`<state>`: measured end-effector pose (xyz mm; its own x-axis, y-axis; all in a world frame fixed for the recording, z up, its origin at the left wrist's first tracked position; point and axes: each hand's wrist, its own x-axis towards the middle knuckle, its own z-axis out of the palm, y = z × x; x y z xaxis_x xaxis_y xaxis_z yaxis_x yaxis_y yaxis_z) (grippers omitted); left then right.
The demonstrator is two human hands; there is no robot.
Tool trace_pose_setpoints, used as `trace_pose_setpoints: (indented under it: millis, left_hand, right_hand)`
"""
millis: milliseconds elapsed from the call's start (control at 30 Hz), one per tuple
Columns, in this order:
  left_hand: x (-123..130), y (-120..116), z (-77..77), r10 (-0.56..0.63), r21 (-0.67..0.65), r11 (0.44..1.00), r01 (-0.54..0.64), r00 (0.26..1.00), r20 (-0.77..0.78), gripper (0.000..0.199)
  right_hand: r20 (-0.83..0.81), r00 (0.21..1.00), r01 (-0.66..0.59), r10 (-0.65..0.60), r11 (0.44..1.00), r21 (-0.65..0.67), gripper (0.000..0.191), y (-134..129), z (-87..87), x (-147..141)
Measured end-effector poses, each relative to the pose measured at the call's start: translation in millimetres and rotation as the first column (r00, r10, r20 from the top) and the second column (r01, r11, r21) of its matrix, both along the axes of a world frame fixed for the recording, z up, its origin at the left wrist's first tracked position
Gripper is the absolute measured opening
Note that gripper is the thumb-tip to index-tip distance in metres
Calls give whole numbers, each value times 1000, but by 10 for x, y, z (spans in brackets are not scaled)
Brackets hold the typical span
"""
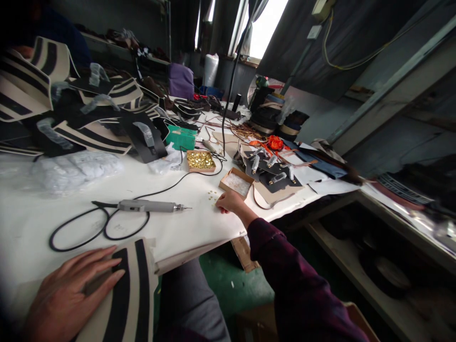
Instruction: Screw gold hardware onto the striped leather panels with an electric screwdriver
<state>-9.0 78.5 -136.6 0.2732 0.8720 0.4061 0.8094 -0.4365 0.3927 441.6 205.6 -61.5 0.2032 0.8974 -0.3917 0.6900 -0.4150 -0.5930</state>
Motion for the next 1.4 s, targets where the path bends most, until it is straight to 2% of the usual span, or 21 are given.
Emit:
trace_pose_setpoints:
  millis: [267,700,1033,1233,1400]
  left_hand:
    - [-5,11,-17,-7,16,1000,7,1000,1,41]
    - [6,6,0,-4,5,1000,4,1000,0,37]
    - [19,2,12,4,3,1000,-4,1000,11,43]
    - [15,5,-1,7,1,1000,-7,1000,17,42]
    - [21,8,7,-4,12,1000,4,1000,29,43]
  right_hand:
    - [-35,999,12,-11,1000,19,6,-10,-37,31]
    - [-62,997,45,-43,999,29,8,-22,-51,34]
    - [-87,993,83,-81,996,28,12,-7,-116,51]
    - [-137,990,49,-40,996,69,7,-71,-126,84]
    - [-183,982,74,-50,989,128,7,-168,-104,95]
